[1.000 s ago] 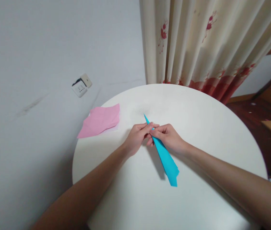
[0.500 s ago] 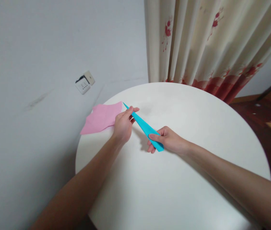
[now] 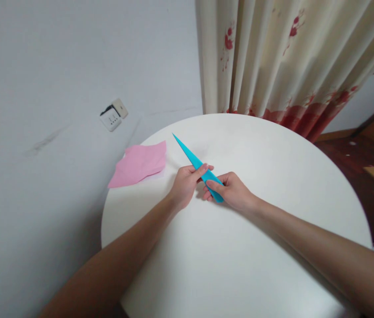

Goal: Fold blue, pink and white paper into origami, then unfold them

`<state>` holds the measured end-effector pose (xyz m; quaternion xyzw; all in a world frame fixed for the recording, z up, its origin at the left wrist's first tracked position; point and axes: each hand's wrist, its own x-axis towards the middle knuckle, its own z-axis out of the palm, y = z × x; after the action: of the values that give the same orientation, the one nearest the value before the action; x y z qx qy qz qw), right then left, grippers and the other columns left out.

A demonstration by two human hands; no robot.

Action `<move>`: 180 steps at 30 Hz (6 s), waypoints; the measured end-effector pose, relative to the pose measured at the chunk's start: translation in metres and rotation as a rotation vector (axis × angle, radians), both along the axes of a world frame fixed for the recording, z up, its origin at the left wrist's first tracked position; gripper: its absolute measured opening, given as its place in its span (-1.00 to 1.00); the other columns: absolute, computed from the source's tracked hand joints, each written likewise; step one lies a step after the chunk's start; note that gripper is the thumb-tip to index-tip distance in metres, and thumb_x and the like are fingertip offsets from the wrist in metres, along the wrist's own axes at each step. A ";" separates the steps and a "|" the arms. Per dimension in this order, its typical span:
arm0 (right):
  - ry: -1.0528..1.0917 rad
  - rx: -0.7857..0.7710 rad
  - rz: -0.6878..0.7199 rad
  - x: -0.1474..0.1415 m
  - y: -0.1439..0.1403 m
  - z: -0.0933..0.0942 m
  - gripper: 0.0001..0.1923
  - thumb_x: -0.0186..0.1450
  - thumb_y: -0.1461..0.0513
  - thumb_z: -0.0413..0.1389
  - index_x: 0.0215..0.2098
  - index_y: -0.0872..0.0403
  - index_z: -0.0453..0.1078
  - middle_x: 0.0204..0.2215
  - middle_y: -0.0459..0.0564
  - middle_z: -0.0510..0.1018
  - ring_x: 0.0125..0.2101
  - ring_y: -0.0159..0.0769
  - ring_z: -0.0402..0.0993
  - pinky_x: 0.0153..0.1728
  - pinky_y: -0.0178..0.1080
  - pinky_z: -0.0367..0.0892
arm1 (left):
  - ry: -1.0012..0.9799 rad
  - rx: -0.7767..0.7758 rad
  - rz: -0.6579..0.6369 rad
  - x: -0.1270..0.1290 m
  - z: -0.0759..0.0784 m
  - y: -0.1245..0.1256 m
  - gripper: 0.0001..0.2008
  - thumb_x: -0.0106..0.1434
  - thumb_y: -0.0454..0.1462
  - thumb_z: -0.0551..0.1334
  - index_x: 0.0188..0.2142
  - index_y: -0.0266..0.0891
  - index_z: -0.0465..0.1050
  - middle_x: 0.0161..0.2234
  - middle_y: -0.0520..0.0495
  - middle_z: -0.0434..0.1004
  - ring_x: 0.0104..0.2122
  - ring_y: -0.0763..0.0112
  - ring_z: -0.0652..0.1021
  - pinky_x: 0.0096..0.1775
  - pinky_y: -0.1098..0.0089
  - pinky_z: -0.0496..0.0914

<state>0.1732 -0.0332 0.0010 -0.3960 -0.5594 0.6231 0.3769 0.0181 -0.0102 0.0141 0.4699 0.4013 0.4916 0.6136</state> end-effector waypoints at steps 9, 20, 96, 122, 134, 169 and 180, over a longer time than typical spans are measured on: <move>-0.098 0.196 -0.131 0.003 -0.002 0.010 -0.53 0.31 -0.03 0.09 -0.46 0.16 0.59 -0.64 -0.05 0.49 -0.62 -0.46 0.23 -0.56 -0.34 0.11 | 0.027 0.035 -0.032 0.003 0.000 -0.002 -0.67 0.09 -0.07 0.42 -0.37 -0.34 0.60 -0.56 -0.06 0.51 -0.55 0.44 0.47 -0.39 0.35 0.35; -0.048 0.208 -0.233 0.005 0.005 0.007 -0.44 0.28 -0.14 0.03 -0.56 0.14 0.41 -0.64 -0.10 0.36 -0.59 -0.43 0.17 -0.53 -0.31 0.12 | 0.031 0.079 0.237 0.000 -0.003 0.002 -0.74 0.05 -0.12 0.45 -0.46 -0.31 0.59 -0.42 -0.10 0.60 -0.38 0.38 0.54 -0.23 0.35 0.39; -0.085 0.211 -0.161 0.006 0.004 0.001 -0.59 0.26 -0.02 0.11 -0.51 0.15 0.42 -0.63 -0.16 0.27 -0.59 -0.46 0.10 -0.59 -0.35 0.01 | 0.154 0.111 0.014 0.002 0.000 -0.004 -0.73 0.07 -0.10 0.42 -0.39 -0.28 0.65 -0.45 -0.08 0.59 -0.39 0.34 0.49 -0.25 0.33 0.35; -0.103 0.139 -0.154 0.006 0.002 0.004 -0.60 0.22 -0.01 0.15 -0.56 0.14 0.41 -0.67 -0.16 0.23 -0.62 -0.47 0.08 -0.62 -0.33 -0.01 | -0.050 -0.046 0.027 -0.025 0.011 0.019 -0.57 0.13 0.03 0.37 -0.20 -0.27 0.60 -0.29 -0.11 0.51 -0.33 0.45 0.44 -0.34 0.43 0.26; -0.101 0.250 -0.167 0.002 0.004 0.003 -0.61 0.28 0.02 0.10 -0.48 0.17 0.46 -0.62 -0.15 0.27 -0.58 -0.47 0.08 -0.59 -0.34 -0.02 | 0.136 0.034 -0.116 -0.007 -0.002 0.003 -0.72 0.11 -0.10 0.40 -0.37 -0.32 0.64 -0.43 -0.13 0.56 -0.36 0.35 0.47 -0.22 0.30 0.29; -0.070 0.071 -0.040 0.001 -0.001 0.008 -0.62 0.15 0.00 0.23 -0.57 0.16 0.43 -0.66 -0.15 0.33 -0.61 -0.47 0.13 -0.58 -0.33 0.03 | 0.006 -0.026 0.169 -0.009 0.007 0.008 -0.76 0.06 -0.12 0.43 -0.39 -0.27 0.63 -0.29 -0.12 0.56 -0.31 0.40 0.44 -0.28 0.39 0.27; -0.114 0.091 0.163 0.012 0.002 0.018 -0.69 0.22 0.09 0.16 -0.54 0.15 0.51 -0.56 0.01 0.58 -0.51 -0.36 0.44 -0.41 -0.29 0.31 | -0.173 0.081 0.517 -0.051 0.021 0.041 -0.71 -0.01 -0.11 0.45 -0.38 -0.23 0.54 -0.24 -0.09 0.53 -0.30 0.43 0.44 -0.30 0.43 0.28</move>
<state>0.1856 -0.0314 0.0195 -0.3665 -0.6380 0.6021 0.3099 -0.0331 0.0310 0.0354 0.3322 0.4342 0.6858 0.4804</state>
